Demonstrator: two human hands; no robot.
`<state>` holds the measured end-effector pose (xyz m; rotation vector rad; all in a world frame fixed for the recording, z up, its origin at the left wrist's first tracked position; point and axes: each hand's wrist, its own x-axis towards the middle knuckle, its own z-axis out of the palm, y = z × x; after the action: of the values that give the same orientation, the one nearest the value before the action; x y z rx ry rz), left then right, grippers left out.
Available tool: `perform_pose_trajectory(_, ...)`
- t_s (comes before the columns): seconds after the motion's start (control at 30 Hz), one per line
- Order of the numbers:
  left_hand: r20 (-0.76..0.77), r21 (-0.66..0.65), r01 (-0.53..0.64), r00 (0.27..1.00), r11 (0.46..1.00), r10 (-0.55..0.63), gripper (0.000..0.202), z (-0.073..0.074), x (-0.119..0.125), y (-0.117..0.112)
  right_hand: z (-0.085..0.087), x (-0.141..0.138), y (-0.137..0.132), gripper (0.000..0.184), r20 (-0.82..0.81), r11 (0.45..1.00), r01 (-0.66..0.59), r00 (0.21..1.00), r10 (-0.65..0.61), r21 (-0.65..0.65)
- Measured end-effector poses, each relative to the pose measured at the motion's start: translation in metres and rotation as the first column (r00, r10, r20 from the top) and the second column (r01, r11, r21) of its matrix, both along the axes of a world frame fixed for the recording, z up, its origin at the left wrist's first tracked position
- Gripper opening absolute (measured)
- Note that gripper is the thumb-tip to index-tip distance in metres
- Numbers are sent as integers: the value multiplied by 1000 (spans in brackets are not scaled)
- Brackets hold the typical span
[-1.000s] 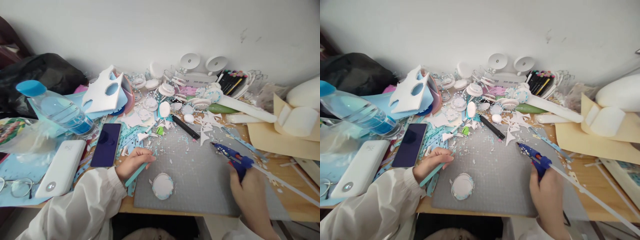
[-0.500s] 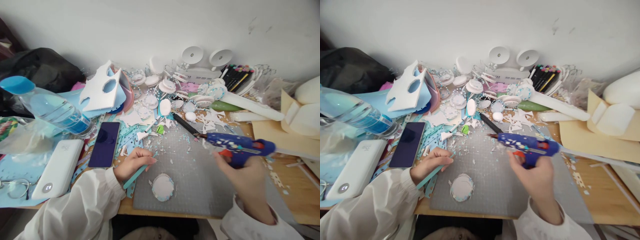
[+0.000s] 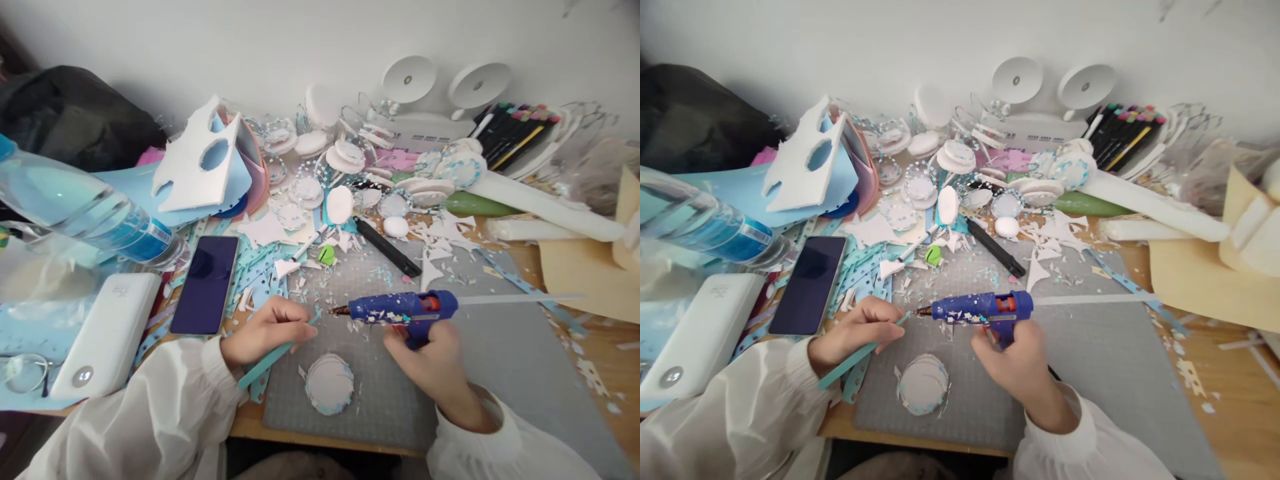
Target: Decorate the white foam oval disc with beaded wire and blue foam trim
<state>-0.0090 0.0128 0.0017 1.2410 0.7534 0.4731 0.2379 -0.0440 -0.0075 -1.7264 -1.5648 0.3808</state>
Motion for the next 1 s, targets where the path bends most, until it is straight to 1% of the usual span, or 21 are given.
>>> perform_pose_trajectory(0.3, -20, 8, 27, 999, 1000, -27, 43, 0, 0, 0, 1, -1, 2, 36, 65, 999, -45, 997, 45, 6)
perform_pose_trajectory(0.57, -50, 13, 21, 999, 1000, -21, 44, 2, 1, 0, 3, -3, 2, 35, 97, 1000, -18, 995, 17, 17)
perform_pose_trajectory(0.9, -52, 7, 28, 998, 1000, -28, 44, 1, 0, 0, 1, 0, 1, 35, 116, 998, -60, 992, 58, 13)
perform_pose_trajectory(1.0, -57, 3, 30, 998, 1000, -30, 43, 2, 0, -1, -1, 0, 2, 33, 177, 996, -46, 984, 33, 71)
